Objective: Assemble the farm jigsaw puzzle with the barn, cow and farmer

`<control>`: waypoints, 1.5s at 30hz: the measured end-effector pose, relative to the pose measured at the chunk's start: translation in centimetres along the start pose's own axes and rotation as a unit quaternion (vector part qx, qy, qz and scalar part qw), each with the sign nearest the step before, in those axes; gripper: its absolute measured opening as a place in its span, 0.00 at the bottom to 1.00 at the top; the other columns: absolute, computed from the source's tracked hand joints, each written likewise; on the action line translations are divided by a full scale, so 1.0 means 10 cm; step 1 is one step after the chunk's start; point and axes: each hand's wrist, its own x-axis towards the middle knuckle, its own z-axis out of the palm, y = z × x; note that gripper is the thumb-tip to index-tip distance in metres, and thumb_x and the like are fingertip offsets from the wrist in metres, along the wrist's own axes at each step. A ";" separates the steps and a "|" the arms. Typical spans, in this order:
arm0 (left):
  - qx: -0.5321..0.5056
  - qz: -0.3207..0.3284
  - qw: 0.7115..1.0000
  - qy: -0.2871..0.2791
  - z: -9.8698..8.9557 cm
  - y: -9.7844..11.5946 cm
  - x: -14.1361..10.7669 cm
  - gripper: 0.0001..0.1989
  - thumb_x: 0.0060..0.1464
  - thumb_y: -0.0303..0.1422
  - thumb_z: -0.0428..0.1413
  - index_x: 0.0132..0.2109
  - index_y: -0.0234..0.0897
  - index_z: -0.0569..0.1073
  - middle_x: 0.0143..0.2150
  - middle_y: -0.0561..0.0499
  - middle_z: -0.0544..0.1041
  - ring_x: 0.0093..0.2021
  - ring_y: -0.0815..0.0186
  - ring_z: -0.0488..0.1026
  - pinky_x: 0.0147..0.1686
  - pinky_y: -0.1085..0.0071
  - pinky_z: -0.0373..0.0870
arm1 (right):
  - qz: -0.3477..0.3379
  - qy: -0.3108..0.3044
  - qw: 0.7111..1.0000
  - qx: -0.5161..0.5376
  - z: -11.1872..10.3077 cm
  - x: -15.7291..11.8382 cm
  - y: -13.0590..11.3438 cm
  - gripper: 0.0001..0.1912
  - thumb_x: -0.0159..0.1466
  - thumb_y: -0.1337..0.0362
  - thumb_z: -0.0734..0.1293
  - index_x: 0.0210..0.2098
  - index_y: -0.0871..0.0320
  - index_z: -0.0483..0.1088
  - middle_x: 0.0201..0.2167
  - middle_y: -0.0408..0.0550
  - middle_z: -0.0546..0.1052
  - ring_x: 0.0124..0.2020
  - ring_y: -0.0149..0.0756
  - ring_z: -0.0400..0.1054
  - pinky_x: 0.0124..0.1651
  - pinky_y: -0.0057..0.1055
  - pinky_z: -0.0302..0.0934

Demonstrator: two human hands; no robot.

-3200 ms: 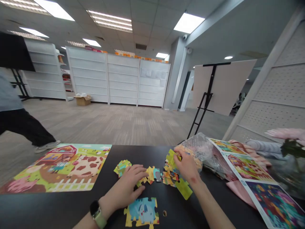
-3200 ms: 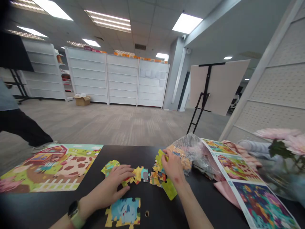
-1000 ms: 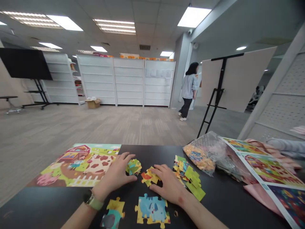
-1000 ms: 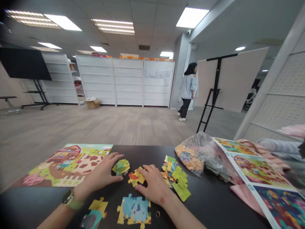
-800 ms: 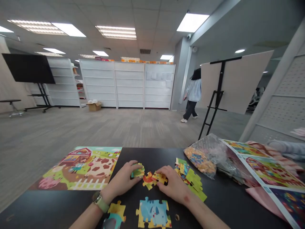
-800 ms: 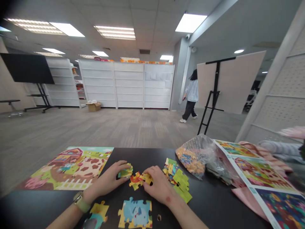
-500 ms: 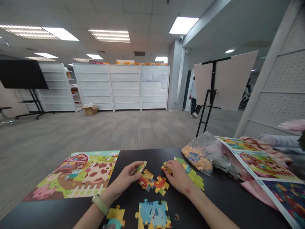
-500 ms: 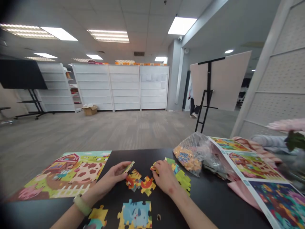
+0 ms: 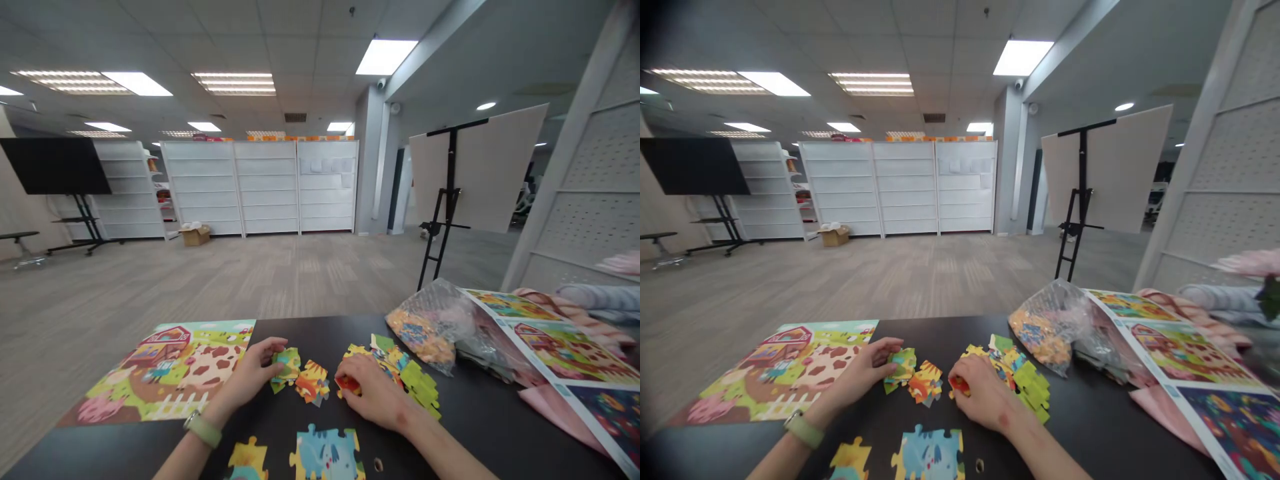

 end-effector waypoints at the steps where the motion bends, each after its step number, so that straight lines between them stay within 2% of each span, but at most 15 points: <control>1: 0.015 0.003 1.000 0.001 0.00 -0.01 0.00 0.23 0.54 0.39 0.61 0.56 0.39 0.75 0.53 0.44 0.80 0.55 0.54 0.77 0.56 0.59 0.73 | 0.003 0.001 1.000 -0.001 -0.01 0.01 -0.01 0.11 0.61 0.70 0.68 0.41 0.53 0.78 0.46 0.49 0.81 0.50 0.44 0.73 0.59 0.41 0.62; 7: 0.107 0.042 0.993 0.013 -0.02 -0.06 0.01 0.17 0.61 0.45 0.54 0.52 0.43 0.76 0.52 0.45 0.78 0.55 0.49 0.74 0.58 0.51 0.69 | 0.089 0.046 0.994 -0.047 -0.41 0.05 0.17 0.14 0.68 0.64 0.64 0.51 0.55 0.76 0.59 0.51 0.75 0.61 0.40 0.67 0.65 0.34 0.57; 10: 0.142 0.057 0.988 0.008 0.01 -0.07 0.01 0.19 0.63 0.47 0.52 0.51 0.42 0.77 0.54 0.43 0.76 0.57 0.47 0.72 0.60 0.47 0.66 | 0.183 0.065 0.977 -0.085 -0.71 -0.08 0.40 0.13 0.64 0.63 0.67 0.47 0.59 0.77 0.50 0.55 0.79 0.54 0.46 0.72 0.59 0.39 0.61; 13: 0.175 0.064 0.982 -0.013 0.07 -0.06 -0.04 0.20 0.59 0.49 0.57 0.53 0.45 0.79 0.62 0.42 0.73 0.66 0.41 0.64 0.65 0.41 0.57 | 0.246 0.047 0.963 -0.100 -0.84 -0.22 0.59 0.15 0.54 0.61 0.74 0.41 0.59 0.78 0.40 0.55 0.81 0.45 0.50 0.75 0.48 0.38 0.64; 16: 0.233 0.054 0.968 -0.076 0.14 -0.03 -0.11 0.22 0.59 0.49 0.59 0.59 0.54 0.76 0.72 0.47 0.63 0.73 0.39 0.51 0.66 0.35 0.50 | 0.255 0.043 0.962 -0.093 -0.83 -0.26 0.65 0.20 0.48 0.64 0.76 0.41 0.57 0.78 0.40 0.52 0.82 0.45 0.48 0.75 0.45 0.34 0.64; 18: 0.267 0.049 0.958 -0.096 0.17 -0.02 -0.14 0.22 0.61 0.47 0.58 0.61 0.57 0.73 0.75 0.48 0.58 0.74 0.40 0.50 0.66 0.34 0.50 | 0.244 0.058 0.964 -0.085 -0.83 -0.24 0.64 0.20 0.50 0.65 0.74 0.44 0.57 0.77 0.43 0.52 0.81 0.47 0.47 0.75 0.47 0.34 0.63; 25: 0.290 0.065 0.954 -0.038 0.24 0.02 -0.09 0.18 0.65 0.38 0.55 0.60 0.50 0.74 0.73 0.45 0.61 0.73 0.41 0.52 0.64 0.35 0.53 | 0.191 0.144 0.971 0.000 -0.88 -0.11 0.54 0.25 0.54 0.62 0.70 0.52 0.56 0.73 0.51 0.53 0.78 0.54 0.49 0.71 0.59 0.43 0.60; 28: 0.273 0.095 0.956 -0.044 0.27 0.17 -0.16 0.17 0.65 0.37 0.54 0.59 0.51 0.73 0.71 0.47 0.64 0.72 0.45 0.53 0.66 0.38 0.53 | 0.177 0.181 0.965 0.064 -0.82 -0.06 0.46 0.30 0.57 0.58 0.69 0.58 0.56 0.67 0.53 0.54 0.74 0.47 0.43 0.72 0.54 0.41 0.65; 30: 0.221 0.136 0.964 -0.066 0.33 0.33 -0.25 0.17 0.65 0.36 0.55 0.59 0.52 0.73 0.69 0.47 0.67 0.70 0.48 0.58 0.67 0.44 0.55 | 0.171 0.184 0.961 0.112 -0.70 -0.02 0.35 0.27 0.59 0.54 0.69 0.56 0.55 0.67 0.47 0.50 0.75 0.37 0.38 0.71 0.44 0.37 0.69; 33: 0.093 0.157 0.980 -0.085 0.51 0.54 -0.38 0.22 0.60 0.32 0.59 0.61 0.50 0.70 0.63 0.46 0.71 0.63 0.53 0.68 0.62 0.55 0.66 | 0.153 0.147 0.961 0.179 -0.41 0.04 0.12 0.17 0.60 0.49 0.69 0.41 0.54 0.67 0.35 0.43 0.73 0.31 0.35 0.69 0.34 0.32 0.67; 35: 0.006 0.112 0.991 -0.068 0.67 0.61 -0.42 0.28 0.56 0.30 0.61 0.62 0.47 0.66 0.56 0.46 0.75 0.52 0.57 0.75 0.47 0.65 0.74 | 0.139 0.102 0.961 0.218 -0.17 0.07 -0.07 0.18 0.63 0.45 0.66 0.36 0.53 0.63 0.30 0.41 0.73 0.29 0.35 0.70 0.31 0.30 0.67; 37: -0.060 0.067 0.995 -0.045 0.81 0.62 -0.41 0.26 0.56 0.30 0.60 0.60 0.43 0.64 0.43 0.50 0.77 0.37 0.64 0.75 0.33 0.72 0.71 | 0.131 0.058 0.960 0.240 0.03 0.08 -0.22 0.19 0.65 0.43 0.62 0.36 0.53 0.62 0.29 0.41 0.74 0.28 0.35 0.70 0.29 0.29 0.66; 39: -0.087 0.048 0.995 -0.028 0.89 0.59 -0.39 0.21 0.57 0.29 0.58 0.57 0.41 0.64 0.35 0.56 0.73 0.29 0.68 0.72 0.28 0.75 0.66 | 0.132 0.032 0.962 0.236 0.13 0.09 -0.30 0.20 0.67 0.42 0.57 0.37 0.53 0.64 0.30 0.43 0.75 0.28 0.35 0.71 0.28 0.30 0.66; 43: -0.076 0.051 0.996 -0.023 0.82 0.52 -0.34 0.18 0.57 0.29 0.57 0.55 0.41 0.66 0.36 0.56 0.70 0.29 0.69 0.70 0.28 0.75 0.65 | 0.157 0.044 0.975 0.150 -0.09 0.10 -0.10 0.24 0.71 0.46 0.51 0.39 0.53 0.70 0.35 0.48 0.78 0.36 0.40 0.74 0.40 0.35 0.68; 45: -0.057 0.056 0.997 -0.016 0.71 0.48 -0.31 0.18 0.58 0.29 0.56 0.55 0.41 0.68 0.37 0.55 0.70 0.31 0.68 0.70 0.30 0.74 0.66 | 0.187 0.066 0.977 0.075 -0.31 0.07 0.15 0.20 0.68 0.49 0.57 0.39 0.55 0.73 0.37 0.52 0.79 0.42 0.47 0.74 0.49 0.42 0.65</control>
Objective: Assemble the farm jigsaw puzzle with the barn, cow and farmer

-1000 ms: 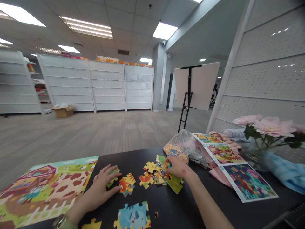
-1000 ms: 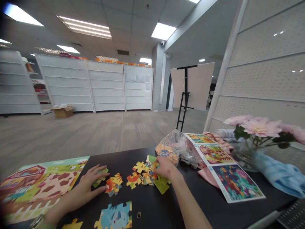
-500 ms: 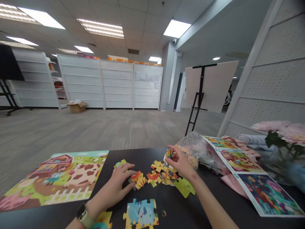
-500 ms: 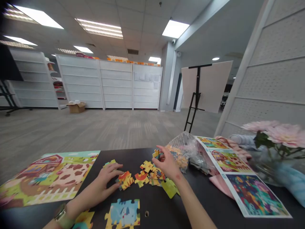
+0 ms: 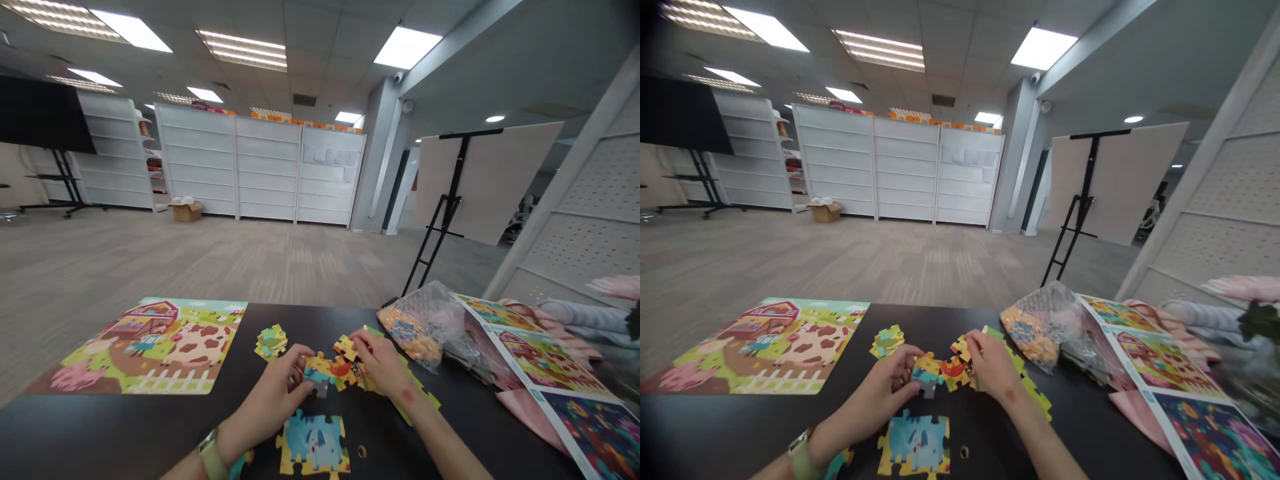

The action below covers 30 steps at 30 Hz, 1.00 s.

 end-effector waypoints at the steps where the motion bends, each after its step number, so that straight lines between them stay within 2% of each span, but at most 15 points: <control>1: 0.012 0.002 1.000 0.006 -0.07 -0.02 0.01 0.18 0.58 0.30 0.56 0.56 0.41 0.68 0.38 0.54 0.70 0.33 0.67 0.70 0.32 0.73 0.66 | 0.019 0.019 0.999 -0.038 -0.12 0.04 0.11 0.17 0.65 0.50 0.61 0.37 0.56 0.73 0.37 0.56 0.79 0.45 0.52 0.73 0.52 0.46 0.63; 4: 0.054 0.003 0.998 0.029 -0.25 -0.08 0.06 0.18 0.60 0.30 0.53 0.57 0.42 0.69 0.38 0.54 0.70 0.34 0.65 0.70 0.35 0.70 0.67 | 0.074 0.048 0.989 -0.122 -0.36 0.14 0.43 0.15 0.57 0.54 0.68 0.35 0.59 0.75 0.39 0.62 0.79 0.49 0.61 0.72 0.55 0.50 0.59; 7: 0.091 0.001 0.995 0.043 -0.37 -0.17 0.10 0.19 0.60 0.29 0.53 0.58 0.42 0.70 0.37 0.53 0.71 0.36 0.63 0.71 0.38 0.68 0.68 | 0.093 0.040 0.982 -0.159 -0.40 0.19 0.63 0.15 0.57 0.55 0.68 0.38 0.59 0.76 0.42 0.60 0.81 0.50 0.58 0.73 0.54 0.44 0.62; 10: 0.112 -0.001 0.993 0.042 -0.41 -0.27 0.12 0.21 0.60 0.29 0.53 0.59 0.42 0.69 0.37 0.52 0.73 0.37 0.62 0.74 0.39 0.67 0.70 | 0.098 0.034 0.980 -0.170 -0.38 0.20 0.68 0.18 0.58 0.56 0.68 0.44 0.59 0.76 0.45 0.58 0.81 0.50 0.54 0.75 0.51 0.39 0.64; 17: 0.157 0.013 0.987 0.026 -0.43 -0.37 0.14 0.24 0.56 0.27 0.55 0.60 0.39 0.67 0.35 0.53 0.78 0.29 0.64 0.77 0.32 0.69 0.74 | 0.086 0.030 0.984 -0.151 -0.33 0.21 0.67 0.27 0.55 0.56 0.72 0.52 0.59 0.73 0.50 0.58 0.80 0.50 0.51 0.76 0.51 0.38 0.67; 18: 0.170 0.018 0.985 0.031 -0.43 -0.36 0.13 0.24 0.56 0.28 0.56 0.60 0.39 0.68 0.38 0.51 0.78 0.32 0.62 0.78 0.35 0.67 0.75 | 0.084 0.028 0.985 -0.146 -0.32 0.20 0.67 0.27 0.54 0.57 0.72 0.52 0.59 0.72 0.49 0.58 0.80 0.49 0.50 0.76 0.50 0.38 0.67; 20: 0.202 0.035 0.978 0.046 -0.43 -0.30 0.11 0.23 0.55 0.29 0.58 0.58 0.39 0.69 0.48 0.45 0.78 0.46 0.55 0.77 0.47 0.58 0.75 | 0.077 0.025 0.987 -0.139 -0.31 0.20 0.65 0.26 0.55 0.61 0.71 0.53 0.60 0.72 0.48 0.57 0.80 0.47 0.48 0.76 0.50 0.37 0.67; 22: 0.229 0.060 0.970 0.048 -0.40 -0.21 0.09 0.22 0.56 0.30 0.59 0.58 0.40 0.71 0.59 0.41 0.73 0.59 0.49 0.70 0.59 0.49 0.68 | 0.058 0.022 0.989 -0.135 -0.33 0.18 0.62 0.27 0.55 0.65 0.70 0.54 0.60 0.70 0.49 0.57 0.79 0.48 0.48 0.75 0.52 0.38 0.67; 24: 0.246 0.090 0.965 0.012 -0.34 -0.11 0.06 0.22 0.57 0.29 0.59 0.58 0.45 0.73 0.63 0.43 0.70 0.64 0.48 0.65 0.63 0.47 0.62 | 0.024 0.016 0.991 -0.134 -0.39 0.16 0.56 0.28 0.53 0.68 0.69 0.55 0.59 0.69 0.51 0.56 0.78 0.53 0.48 0.73 0.57 0.39 0.64; 27: 0.261 0.129 0.954 -0.074 -0.26 0.00 0.04 0.19 0.59 0.29 0.60 0.54 0.55 0.79 0.62 0.50 0.74 0.62 0.50 0.67 0.63 0.49 0.63 | -0.032 -0.001 0.991 -0.132 -0.52 0.09 0.42 0.31 0.51 0.73 0.66 0.55 0.58 0.69 0.56 0.54 0.74 0.59 0.47 0.67 0.64 0.40 0.57; 30: 0.285 0.127 0.945 -0.099 -0.24 0.01 0.05 0.17 0.62 0.30 0.58 0.53 0.59 0.80 0.60 0.51 0.76 0.61 0.50 0.69 0.61 0.48 0.63 | -0.066 -0.022 0.990 -0.122 -0.61 0.00 0.29 0.33 0.51 0.74 0.64 0.57 0.57 0.68 0.58 0.54 0.72 0.61 0.46 0.65 0.65 0.41 0.56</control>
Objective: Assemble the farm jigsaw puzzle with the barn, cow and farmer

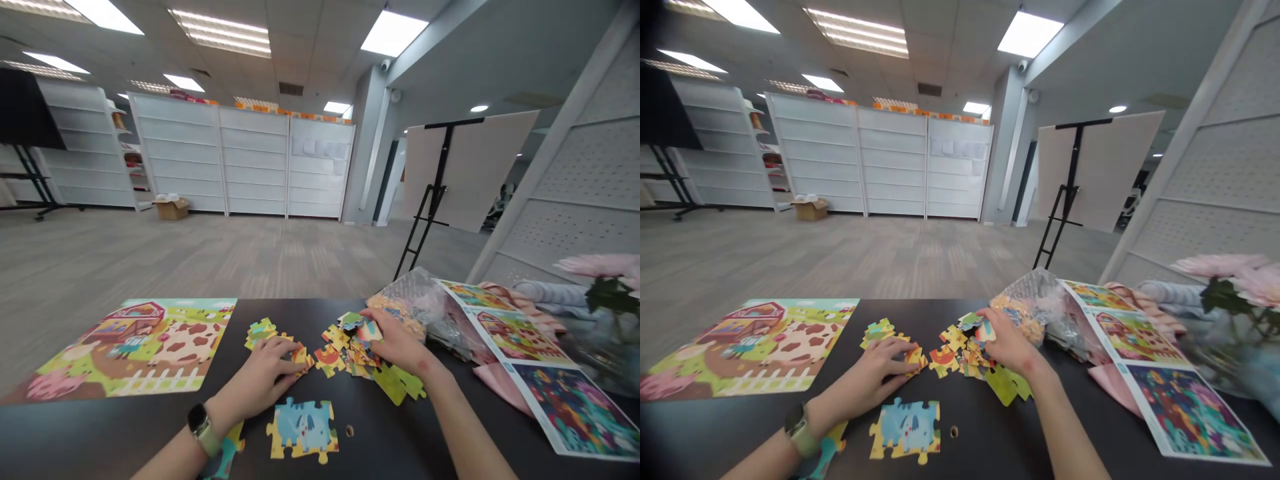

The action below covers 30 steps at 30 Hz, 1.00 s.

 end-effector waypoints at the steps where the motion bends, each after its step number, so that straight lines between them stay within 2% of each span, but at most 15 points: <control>1: 0.009 -0.010 1.000 0.003 0.00 -0.02 0.00 0.17 0.63 0.30 0.57 0.53 0.58 0.80 0.60 0.50 0.76 0.61 0.50 0.69 0.61 0.48 0.63 | -0.008 -0.008 1.000 0.006 -0.02 -0.02 -0.04 0.33 0.51 0.75 0.63 0.57 0.56 0.67 0.57 0.53 0.72 0.60 0.46 0.66 0.64 0.40 0.57; 5: 0.036 -0.061 0.997 0.023 -0.01 -0.17 -0.02 0.18 0.62 0.28 0.56 0.55 0.52 0.79 0.61 0.47 0.74 0.62 0.49 0.68 0.62 0.48 0.62 | -0.018 -0.038 0.999 0.025 0.00 -0.04 -0.08 0.32 0.50 0.76 0.61 0.54 0.55 0.68 0.55 0.52 0.74 0.58 0.45 0.68 0.61 0.39 0.59; 9: 0.047 -0.098 0.993 0.041 -0.02 -0.29 -0.03 0.15 0.60 0.27 0.57 0.53 0.44 0.79 0.61 0.43 0.74 0.63 0.48 0.68 0.62 0.48 0.63 | 0.009 -0.051 0.998 0.027 0.06 -0.02 0.03 0.32 0.47 0.78 0.60 0.51 0.56 0.70 0.53 0.52 0.74 0.57 0.46 0.68 0.61 0.41 0.59; 13: 0.044 -0.112 0.991 0.059 -0.06 -0.35 -0.03 0.11 0.59 0.26 0.56 0.47 0.41 0.79 0.59 0.42 0.75 0.62 0.47 0.68 0.60 0.47 0.64 | 0.018 -0.050 0.998 0.032 0.09 -0.01 0.12 0.33 0.47 0.78 0.60 0.50 0.55 0.71 0.54 0.51 0.75 0.58 0.45 0.67 0.63 0.40 0.57; 18: 0.025 -0.118 0.989 0.083 -0.07 -0.39 -0.05 0.10 0.58 0.25 0.56 0.44 0.40 0.78 0.58 0.40 0.75 0.61 0.45 0.69 0.60 0.43 0.62 | 0.013 -0.044 0.997 0.056 0.09 0.00 0.09 0.31 0.46 0.78 0.60 0.49 0.55 0.71 0.53 0.50 0.75 0.57 0.45 0.68 0.63 0.41 0.56; 22: -0.017 -0.098 0.991 0.094 -0.08 -0.33 -0.04 0.11 0.57 0.25 0.56 0.45 0.41 0.78 0.57 0.41 0.75 0.61 0.46 0.68 0.61 0.44 0.61 | -0.004 -0.040 0.994 0.101 0.04 0.00 0.00 0.27 0.49 0.76 0.60 0.48 0.54 0.71 0.48 0.49 0.77 0.53 0.45 0.70 0.58 0.40 0.61; 26: -0.092 -0.071 0.989 0.089 -0.10 -0.17 -0.03 0.12 0.57 0.25 0.56 0.47 0.42 0.77 0.56 0.44 0.75 0.60 0.50 0.69 0.63 0.48 0.62 | -0.032 -0.060 0.982 0.174 0.09 -0.02 -0.15 0.23 0.52 0.73 0.61 0.47 0.55 0.70 0.52 0.50 0.77 0.50 0.43 0.72 0.51 0.37 0.66; 28: -0.143 -0.069 0.984 0.082 -0.07 -0.06 -0.02 0.12 0.59 0.27 0.56 0.49 0.43 0.76 0.54 0.45 0.76 0.56 0.54 0.72 0.58 0.54 0.68 | -0.046 -0.083 0.973 0.210 0.19 -0.04 -0.29 0.21 0.54 0.72 0.62 0.48 0.56 0.70 0.55 0.51 0.76 0.51 0.42 0.73 0.51 0.36 0.68; 30: -0.202 -0.081 0.973 0.072 0.00 0.05 -0.01 0.13 0.62 0.30 0.54 0.54 0.42 0.73 0.52 0.46 0.77 0.51 0.58 0.75 0.50 0.61 0.73 | -0.063 -0.107 0.961 0.246 0.35 -0.07 -0.48 0.19 0.57 0.70 0.63 0.48 0.55 0.71 0.58 0.51 0.75 0.54 0.42 0.73 0.53 0.37 0.68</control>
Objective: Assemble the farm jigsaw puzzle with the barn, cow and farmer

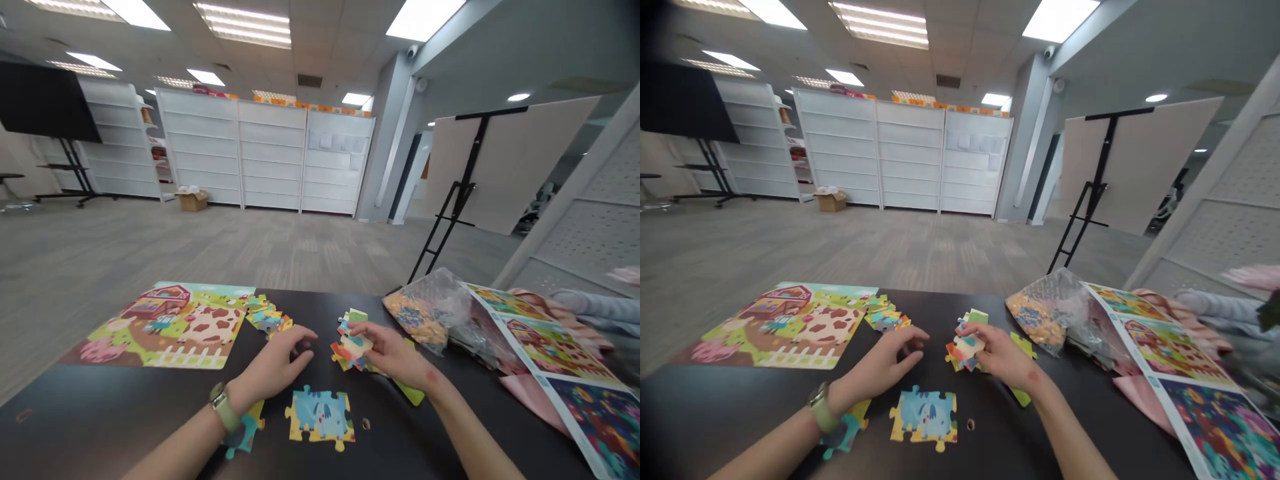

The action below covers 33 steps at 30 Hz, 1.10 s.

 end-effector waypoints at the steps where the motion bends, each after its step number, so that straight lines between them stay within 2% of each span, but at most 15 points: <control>1: -0.029 -0.012 0.999 -0.006 0.06 0.02 -0.01 0.15 0.64 0.31 0.53 0.57 0.42 0.71 0.52 0.45 0.77 0.47 0.60 0.77 0.45 0.64 0.75 | -0.011 -0.014 1.000 0.017 0.13 0.01 -0.06 0.18 0.58 0.70 0.63 0.48 0.55 0.72 0.59 0.51 0.74 0.56 0.43 0.72 0.55 0.38 0.67; 4: -0.100 -0.042 0.994 -0.033 0.19 0.05 -0.02 0.29 0.62 0.33 0.55 0.68 0.41 0.59 0.52 0.44 0.76 0.37 0.67 0.77 0.35 0.71 0.74 | -0.048 -0.049 0.997 0.030 0.46 0.01 -0.24 0.20 0.60 0.72 0.63 0.49 0.52 0.73 0.58 0.49 0.75 0.59 0.42 0.70 0.60 0.40 0.65; 6: -0.119 -0.060 0.990 -0.051 0.17 0.02 -0.01 0.37 0.59 0.32 0.57 0.72 0.41 0.54 0.49 0.46 0.75 0.32 0.70 0.74 0.31 0.74 0.71 | -0.055 -0.048 0.997 0.007 0.59 -0.01 -0.33 0.25 0.60 0.73 0.62 0.55 0.51 0.71 0.61 0.51 0.72 0.61 0.43 0.68 0.61 0.41 0.63; 7: -0.120 -0.068 0.989 -0.057 0.12 0.01 0.00 0.37 0.58 0.33 0.57 0.72 0.41 0.56 0.47 0.48 0.75 0.31 0.71 0.72 0.30 0.74 0.70 | -0.049 -0.045 0.998 -0.008 0.62 -0.02 -0.36 0.27 0.60 0.73 0.63 0.59 0.50 0.69 0.63 0.52 0.69 0.62 0.45 0.66 0.61 0.41 0.63; 9: -0.106 -0.087 0.989 -0.062 -0.04 -0.03 0.01 0.30 0.57 0.33 0.56 0.66 0.39 0.67 0.42 0.50 0.75 0.29 0.71 0.69 0.28 0.75 0.66 | -0.018 -0.052 0.998 -0.030 0.63 -0.06 -0.38 0.33 0.59 0.68 0.69 0.63 0.50 0.64 0.65 0.54 0.66 0.63 0.48 0.64 0.61 0.42 0.63; 11: -0.079 -0.107 0.989 -0.068 -0.25 -0.05 0.02 0.21 0.55 0.33 0.56 0.56 0.38 0.76 0.37 0.53 0.74 0.28 0.70 0.66 0.26 0.76 0.62 | 0.010 -0.089 0.994 -0.057 0.60 -0.08 -0.37 0.41 0.53 0.61 0.77 0.64 0.51 0.63 0.63 0.54 0.67 0.62 0.51 0.64 0.64 0.45 0.61; 13: -0.051 -0.125 0.987 -0.083 -0.42 -0.06 0.01 0.16 0.51 0.32 0.57 0.47 0.38 0.80 0.31 0.55 0.73 0.27 0.70 0.65 0.25 0.76 0.60 | 0.007 -0.133 0.987 -0.087 0.56 -0.10 -0.35 0.46 0.46 0.57 0.80 0.63 0.53 0.65 0.61 0.55 0.69 0.62 0.55 0.63 0.67 0.48 0.56; 16: -0.014 -0.145 0.983 -0.112 -0.53 -0.06 -0.02 0.12 0.46 0.30 0.58 0.41 0.38 0.80 0.28 0.58 0.71 0.26 0.70 0.65 0.24 0.76 0.60 | -0.017 -0.161 0.980 -0.119 0.53 -0.12 -0.34 0.39 0.48 0.58 0.79 0.58 0.52 0.70 0.59 0.53 0.71 0.62 0.55 0.62 0.67 0.48 0.54; 20: 0.037 -0.155 0.977 -0.139 -0.48 -0.08 -0.07 0.11 0.45 0.29 0.58 0.39 0.38 0.79 0.27 0.58 0.71 0.27 0.68 0.69 0.25 0.76 0.61 | 0.020 -0.153 0.976 -0.151 0.44 -0.15 -0.35 0.29 0.51 0.63 0.77 0.52 0.50 0.74 0.54 0.50 0.74 0.59 0.51 0.66 0.64 0.44 0.58; 24: 0.087 -0.147 0.974 -0.147 -0.43 -0.09 -0.09 0.11 0.47 0.29 0.57 0.39 0.40 0.79 0.28 0.56 0.74 0.29 0.66 0.72 0.26 0.75 0.62 | 0.054 -0.150 0.971 -0.176 0.33 -0.15 -0.32 0.26 0.50 0.64 0.77 0.49 0.49 0.75 0.52 0.49 0.73 0.56 0.50 0.67 0.60 0.43 0.60; 30: 0.153 -0.120 0.976 -0.095 -0.43 -0.06 -0.09 0.12 0.50 0.31 0.59 0.44 0.40 0.78 0.42 0.49 0.76 0.42 0.58 0.74 0.42 0.66 0.68 | 0.056 -0.147 0.969 -0.192 0.31 -0.14 -0.31 0.24 0.51 0.63 0.75 0.49 0.49 0.76 0.50 0.50 0.72 0.53 0.49 0.68 0.58 0.42 0.61; 33: 0.154 -0.104 0.976 -0.109 -0.42 -0.04 -0.10 0.15 0.50 0.34 0.63 0.46 0.41 0.78 0.44 0.49 0.76 0.44 0.57 0.74 0.44 0.65 0.68 | 0.049 -0.145 0.971 -0.184 0.33 -0.13 -0.32 0.23 0.52 0.64 0.75 0.48 0.49 0.77 0.50 0.49 0.73 0.53 0.48 0.68 0.58 0.41 0.62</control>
